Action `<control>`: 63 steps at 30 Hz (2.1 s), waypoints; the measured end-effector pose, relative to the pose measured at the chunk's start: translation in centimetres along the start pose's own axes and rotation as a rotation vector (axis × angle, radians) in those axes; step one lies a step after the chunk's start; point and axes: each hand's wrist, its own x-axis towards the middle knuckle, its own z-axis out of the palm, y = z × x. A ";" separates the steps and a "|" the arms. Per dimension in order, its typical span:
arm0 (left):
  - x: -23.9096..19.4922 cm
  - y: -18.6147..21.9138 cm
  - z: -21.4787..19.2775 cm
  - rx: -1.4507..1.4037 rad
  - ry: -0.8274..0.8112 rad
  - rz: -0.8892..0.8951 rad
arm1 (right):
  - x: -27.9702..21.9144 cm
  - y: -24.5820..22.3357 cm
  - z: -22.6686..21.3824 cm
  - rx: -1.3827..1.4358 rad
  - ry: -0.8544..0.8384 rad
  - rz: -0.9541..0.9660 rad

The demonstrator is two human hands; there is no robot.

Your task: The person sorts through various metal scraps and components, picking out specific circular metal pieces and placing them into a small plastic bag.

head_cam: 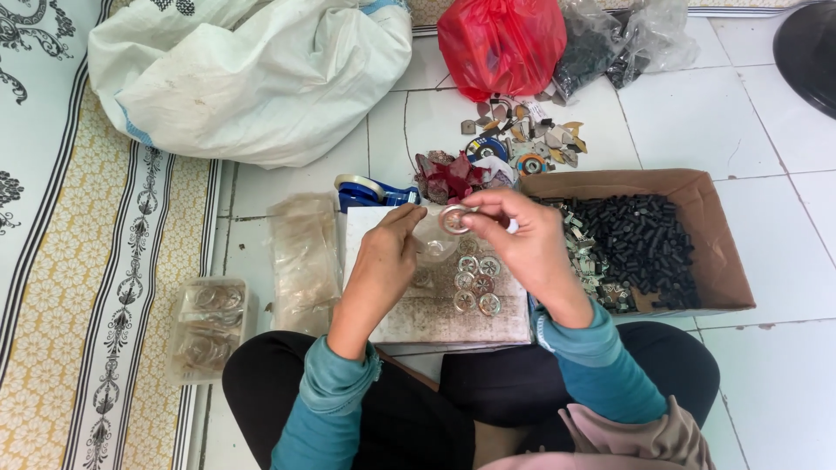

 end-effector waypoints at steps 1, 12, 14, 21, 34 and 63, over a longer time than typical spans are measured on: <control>0.0 0.1 -0.1 0.000 -0.001 0.001 | 0.1 -0.2 0.5 0.000 0.001 0.000; -3.4 2.9 -3.1 -0.130 0.175 0.165 | 0.4 9.0 2.3 -0.078 0.121 -0.007; -2.8 2.1 -2.8 -0.119 0.167 0.141 | -0.8 13.8 2.8 -0.241 0.041 0.116; -0.5 -2.9 0.6 -0.055 0.077 -0.022 | -3.8 18.4 4.7 -0.787 -0.273 0.531; -2.1 0.9 -1.1 -0.063 0.183 0.099 | -3.4 23.1 5.0 -0.569 -0.291 0.707; -2.4 1.1 -2.1 -0.276 0.252 0.117 | -1.1 14.7 2.8 -0.203 0.041 0.210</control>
